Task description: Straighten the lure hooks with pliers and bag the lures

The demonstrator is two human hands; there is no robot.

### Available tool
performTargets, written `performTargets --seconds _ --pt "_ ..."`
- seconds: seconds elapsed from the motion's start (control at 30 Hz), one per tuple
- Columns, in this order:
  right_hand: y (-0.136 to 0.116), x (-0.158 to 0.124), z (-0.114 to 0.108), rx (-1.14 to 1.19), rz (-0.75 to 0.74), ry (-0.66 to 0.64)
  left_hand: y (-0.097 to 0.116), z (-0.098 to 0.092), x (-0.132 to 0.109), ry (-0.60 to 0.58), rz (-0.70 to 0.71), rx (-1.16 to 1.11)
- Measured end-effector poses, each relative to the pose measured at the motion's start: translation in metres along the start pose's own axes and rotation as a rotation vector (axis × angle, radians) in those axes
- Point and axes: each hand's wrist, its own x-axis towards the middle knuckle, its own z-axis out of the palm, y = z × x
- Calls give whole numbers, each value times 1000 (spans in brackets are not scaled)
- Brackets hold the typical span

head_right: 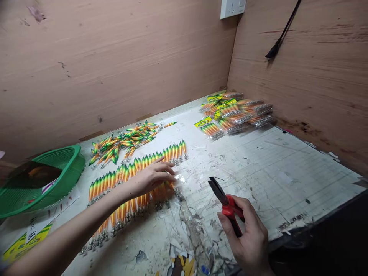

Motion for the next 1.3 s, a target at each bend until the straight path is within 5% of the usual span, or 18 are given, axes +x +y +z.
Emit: performTargets --seconds 0.3,0.5,1.03,1.17,1.3 --pt "2 0 0 1 -21 -1 1 13 25 -115 -64 -48" --pt "4 -1 0 -6 -15 -6 -3 3 22 -268 -21 -50" --pt "-3 -2 1 -7 125 -3 5 -5 15 -291 -49 -15" --pt "2 -1 -1 -33 58 -8 10 -2 14 -264 -52 -9" --pt "0 -5 1 -107 164 -5 1 -15 16 -169 -156 30"
